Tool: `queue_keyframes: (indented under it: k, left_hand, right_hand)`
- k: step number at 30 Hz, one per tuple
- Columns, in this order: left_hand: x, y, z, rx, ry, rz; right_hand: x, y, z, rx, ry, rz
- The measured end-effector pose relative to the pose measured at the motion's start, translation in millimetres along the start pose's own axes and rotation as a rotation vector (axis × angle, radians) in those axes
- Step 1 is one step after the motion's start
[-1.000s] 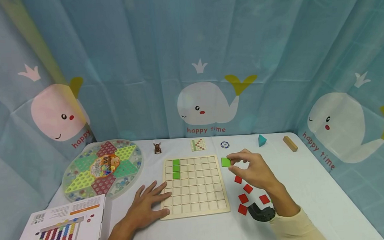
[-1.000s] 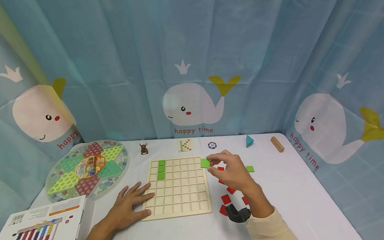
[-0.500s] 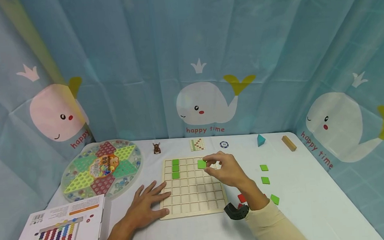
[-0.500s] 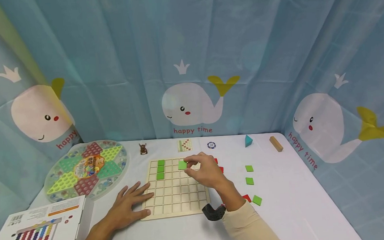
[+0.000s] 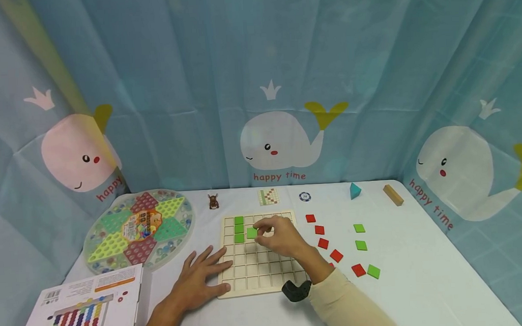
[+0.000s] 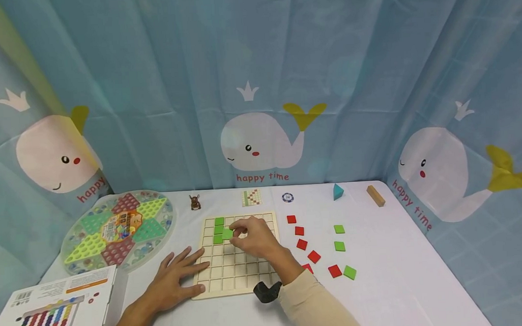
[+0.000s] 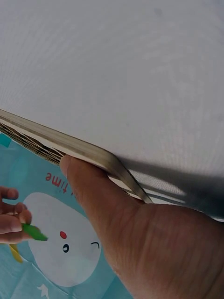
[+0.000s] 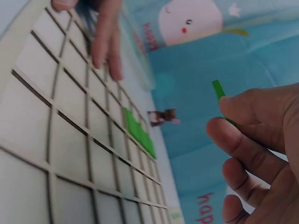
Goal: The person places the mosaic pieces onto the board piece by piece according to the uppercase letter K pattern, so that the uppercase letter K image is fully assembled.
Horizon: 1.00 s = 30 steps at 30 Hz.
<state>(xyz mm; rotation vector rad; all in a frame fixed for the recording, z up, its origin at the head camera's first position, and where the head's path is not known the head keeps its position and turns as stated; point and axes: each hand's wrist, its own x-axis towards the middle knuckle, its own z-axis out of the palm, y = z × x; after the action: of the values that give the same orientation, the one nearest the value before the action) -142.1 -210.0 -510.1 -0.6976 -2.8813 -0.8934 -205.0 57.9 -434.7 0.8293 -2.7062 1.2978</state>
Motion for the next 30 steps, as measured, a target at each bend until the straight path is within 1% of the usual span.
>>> queue_keyframes:
  k: [4, 7, 12, 16, 20, 25, 30]
  left_hand:
    - [-0.8, -1.0, 0.0, 0.001, -0.002, 0.004]
    - [-0.4, -1.4, 0.5, 0.003, 0.01, 0.018]
    - [0.7, -0.8, 1.2, 0.013, 0.016, 0.027]
    - [0.3, -0.4, 1.2, 0.014, 0.004, 0.016]
    - [-0.4, 0.2, 0.9, 0.011, -0.001, 0.005]
    - [-1.1, 0.4, 0.4, 0.004, -0.006, -0.008]
    - [-1.2, 0.0, 0.3, 0.002, -0.001, 0.002]
  right_hand:
    - [6.5, 2.4, 15.8, -0.003, -0.056, 0.021]
    - [9.6, 5.1, 25.2, 0.0, -0.085, 0.03]
    - [12.0, 13.6, 38.5, -0.012, -0.116, 0.07]
    - [11.8, 17.9, 46.8, -0.006, -0.128, 0.085]
    - [12.1, 19.4, 52.4, -0.021, -0.124, 0.061]
    - [13.9, 19.8, 57.6, -0.046, -0.124, 0.057]
    - [16.3, 19.9, 60.8, -0.057, -0.129, 0.043]
